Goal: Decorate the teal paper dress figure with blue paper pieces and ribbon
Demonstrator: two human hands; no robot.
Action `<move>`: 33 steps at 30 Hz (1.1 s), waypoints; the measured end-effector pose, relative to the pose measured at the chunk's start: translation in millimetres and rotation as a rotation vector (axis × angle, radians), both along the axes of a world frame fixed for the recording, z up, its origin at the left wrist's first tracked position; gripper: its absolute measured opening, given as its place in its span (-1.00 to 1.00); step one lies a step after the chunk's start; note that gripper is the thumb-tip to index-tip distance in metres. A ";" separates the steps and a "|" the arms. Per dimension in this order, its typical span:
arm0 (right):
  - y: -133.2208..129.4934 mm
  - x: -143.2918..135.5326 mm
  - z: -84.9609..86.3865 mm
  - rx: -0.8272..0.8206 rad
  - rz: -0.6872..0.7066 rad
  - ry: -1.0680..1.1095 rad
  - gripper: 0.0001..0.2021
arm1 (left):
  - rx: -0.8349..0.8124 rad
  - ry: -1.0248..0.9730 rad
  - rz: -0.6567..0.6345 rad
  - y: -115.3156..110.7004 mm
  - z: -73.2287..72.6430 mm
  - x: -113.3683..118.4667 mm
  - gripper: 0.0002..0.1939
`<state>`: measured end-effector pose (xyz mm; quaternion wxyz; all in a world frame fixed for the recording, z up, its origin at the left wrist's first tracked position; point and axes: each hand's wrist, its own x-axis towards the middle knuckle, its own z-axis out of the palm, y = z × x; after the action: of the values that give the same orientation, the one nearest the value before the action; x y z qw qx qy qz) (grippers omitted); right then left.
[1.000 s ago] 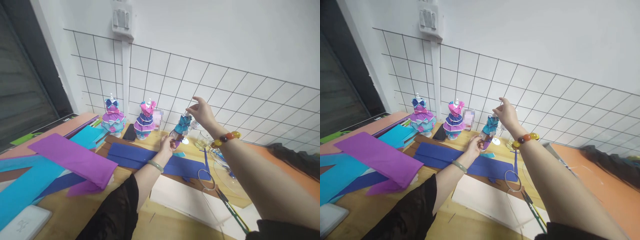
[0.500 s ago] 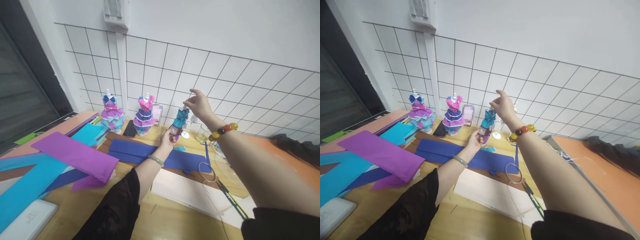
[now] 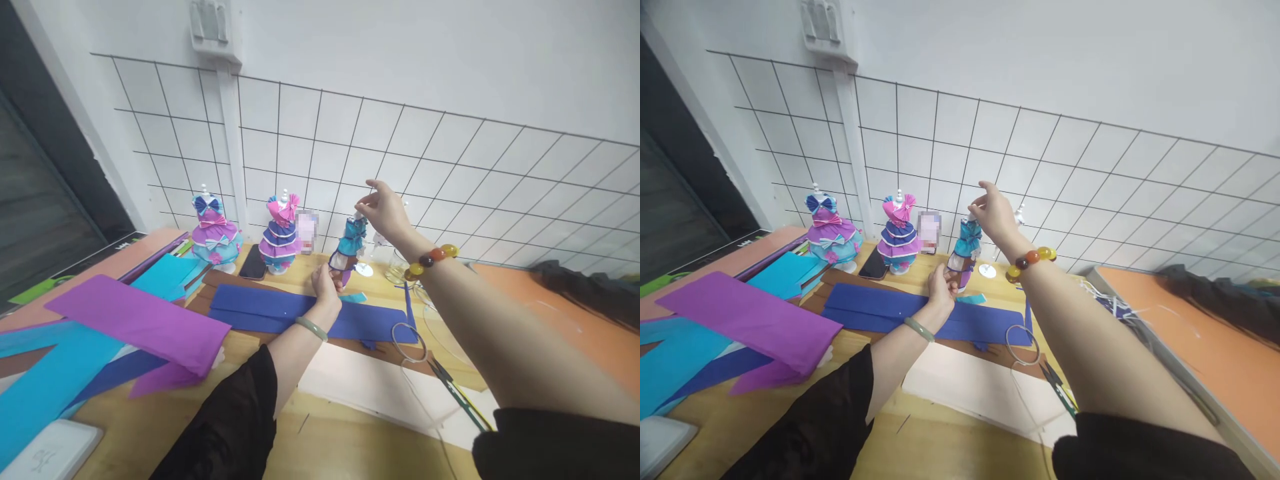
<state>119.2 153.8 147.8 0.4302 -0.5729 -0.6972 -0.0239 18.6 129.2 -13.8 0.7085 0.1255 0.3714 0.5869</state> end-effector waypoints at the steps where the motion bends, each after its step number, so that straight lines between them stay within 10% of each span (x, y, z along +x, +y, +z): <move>1: 0.3 -0.8 -0.2 -0.004 0.005 0.001 -0.45 | 0.011 0.023 0.033 0.4 -0.9 0.5 -0.82; 11: -21.7 5.5 6.3 0.002 -0.016 0.110 -0.42 | 0.112 0.107 0.165 -1.6 7.0 -3.3 -0.74; 20: -143.0 54.0 -35.2 -0.067 -0.008 0.548 -0.50 | 0.440 0.072 0.160 -33.3 30.7 9.0 -0.66; 27: -235.4 110.3 -96.7 -0.313 -0.133 0.720 -0.51 | 0.782 0.291 -0.269 -69.1 36.0 22.4 -0.70; 33: -265.2 128.6 -129.4 -0.416 -0.143 0.755 -0.47 | 1.004 0.715 -0.712 -83.9 17.9 36.4 -0.78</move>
<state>247.8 -111.4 18.4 0.5279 -0.6626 -0.4395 0.2985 55.0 45.3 4.1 0.5486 0.7353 0.2021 0.3428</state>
